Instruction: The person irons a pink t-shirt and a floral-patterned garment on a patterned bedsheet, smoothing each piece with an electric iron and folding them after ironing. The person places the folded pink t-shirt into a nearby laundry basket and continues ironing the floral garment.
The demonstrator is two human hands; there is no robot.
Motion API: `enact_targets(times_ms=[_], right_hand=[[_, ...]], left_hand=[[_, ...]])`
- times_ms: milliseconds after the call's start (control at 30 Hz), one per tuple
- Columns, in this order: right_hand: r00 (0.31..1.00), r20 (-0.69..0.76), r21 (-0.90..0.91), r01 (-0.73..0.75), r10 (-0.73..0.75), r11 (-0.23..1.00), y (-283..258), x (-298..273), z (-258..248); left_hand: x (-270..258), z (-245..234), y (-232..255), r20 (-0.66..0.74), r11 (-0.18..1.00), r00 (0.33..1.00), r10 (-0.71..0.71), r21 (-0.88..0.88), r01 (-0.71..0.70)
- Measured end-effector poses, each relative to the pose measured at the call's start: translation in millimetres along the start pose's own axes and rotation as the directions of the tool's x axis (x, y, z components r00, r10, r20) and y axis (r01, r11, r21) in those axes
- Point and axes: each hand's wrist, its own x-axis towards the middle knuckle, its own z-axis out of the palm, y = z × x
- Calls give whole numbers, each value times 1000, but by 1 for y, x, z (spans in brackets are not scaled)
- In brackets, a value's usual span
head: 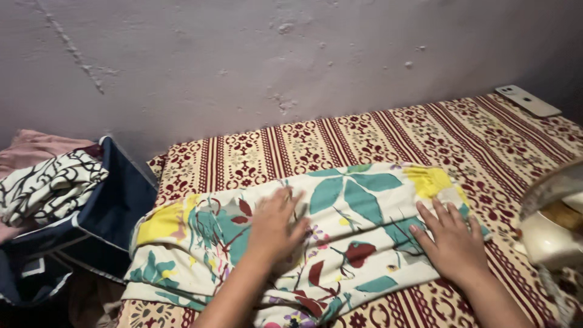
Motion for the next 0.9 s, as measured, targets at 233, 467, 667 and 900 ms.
enact_targets(times_ms=[233,467,667,900], right_hand=[[754,-656,147,82,35,986,22,-65,-43],[526,-827,192,-71,200,979,74,-71,-98],[513,-813,347,46,276,937,87,-58,-101],[465,-565,745,642,681,180,100,-39,-80]], left_hand=[[-12,34,117,251,887,873,417,-323,-331],[-45,59,169,319,872,823,470,-310,-378],[-44,58,172,338,896,845,415,-312,-315],[-49,54,174,316,903,860,401,-298,-311]])
